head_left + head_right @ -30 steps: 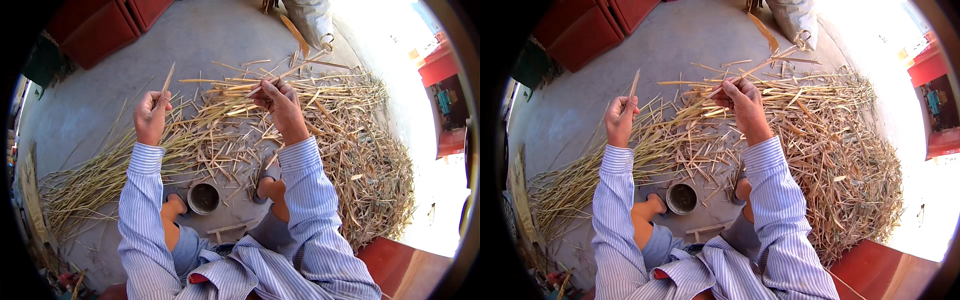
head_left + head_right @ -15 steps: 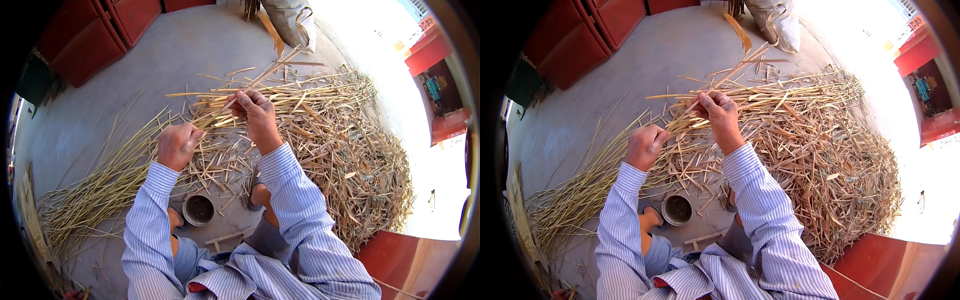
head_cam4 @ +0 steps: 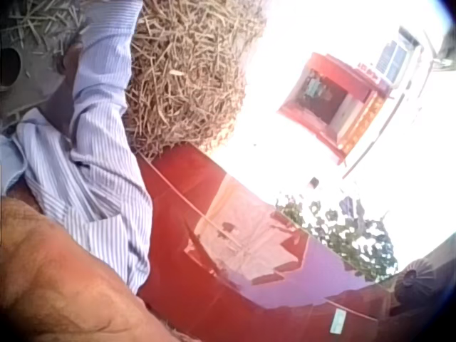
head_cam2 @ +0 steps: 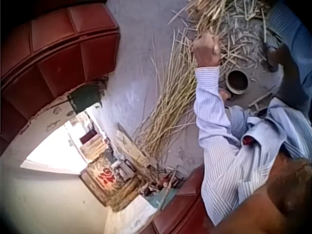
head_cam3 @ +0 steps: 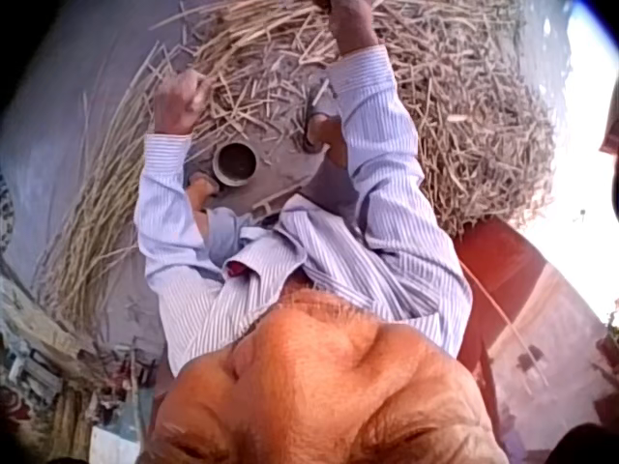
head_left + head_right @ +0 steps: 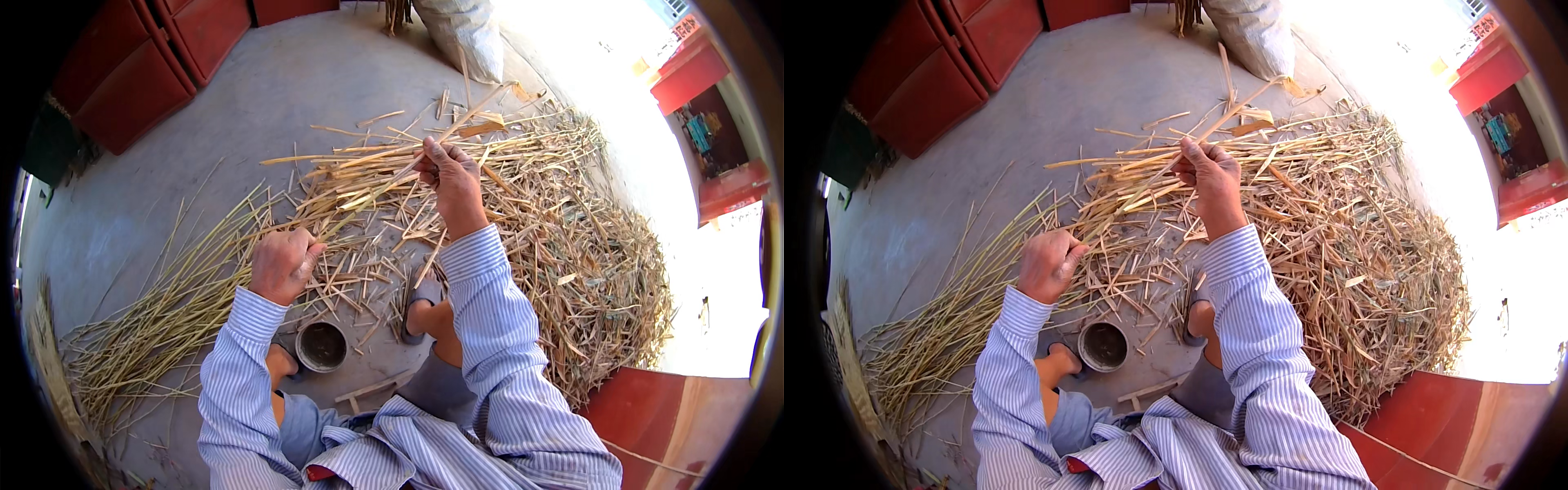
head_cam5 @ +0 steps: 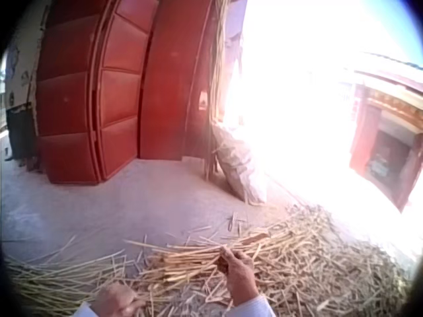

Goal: The person sits on the floor and repeatedly strips outer layers from dried straw stalks by hand, separating usable fibers from waste. The usable fibers are placed to the left, while the discarded outer layers accumulate to the right.

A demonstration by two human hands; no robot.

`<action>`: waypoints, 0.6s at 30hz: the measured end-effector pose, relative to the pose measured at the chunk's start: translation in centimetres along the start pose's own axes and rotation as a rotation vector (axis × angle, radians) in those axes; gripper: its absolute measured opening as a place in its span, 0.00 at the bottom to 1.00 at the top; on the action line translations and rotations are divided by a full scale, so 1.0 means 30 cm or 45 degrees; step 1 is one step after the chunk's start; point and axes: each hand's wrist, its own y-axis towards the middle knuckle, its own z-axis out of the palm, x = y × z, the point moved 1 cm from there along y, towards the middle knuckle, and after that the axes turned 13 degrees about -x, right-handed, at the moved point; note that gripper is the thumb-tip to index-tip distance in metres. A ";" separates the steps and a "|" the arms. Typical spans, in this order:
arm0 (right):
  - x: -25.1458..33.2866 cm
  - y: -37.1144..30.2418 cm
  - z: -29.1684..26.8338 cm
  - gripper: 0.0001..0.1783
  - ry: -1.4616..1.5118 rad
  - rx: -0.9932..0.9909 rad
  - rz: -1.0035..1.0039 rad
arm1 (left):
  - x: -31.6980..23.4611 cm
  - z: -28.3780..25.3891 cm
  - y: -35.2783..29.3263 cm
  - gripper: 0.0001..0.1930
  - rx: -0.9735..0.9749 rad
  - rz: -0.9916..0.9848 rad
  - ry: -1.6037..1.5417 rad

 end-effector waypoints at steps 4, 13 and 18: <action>0.052 0.113 -0.145 0.09 0.246 -0.205 -0.023 | 0.020 -0.059 -0.054 0.12 0.092 -0.014 -0.085; 0.071 0.132 -0.256 0.28 0.386 -0.181 0.212 | 0.047 -0.108 -0.076 0.10 0.150 -0.112 -0.137; 0.051 -0.001 -0.051 0.15 0.106 0.495 0.141 | 0.044 -0.105 -0.075 0.12 0.192 -0.169 -0.113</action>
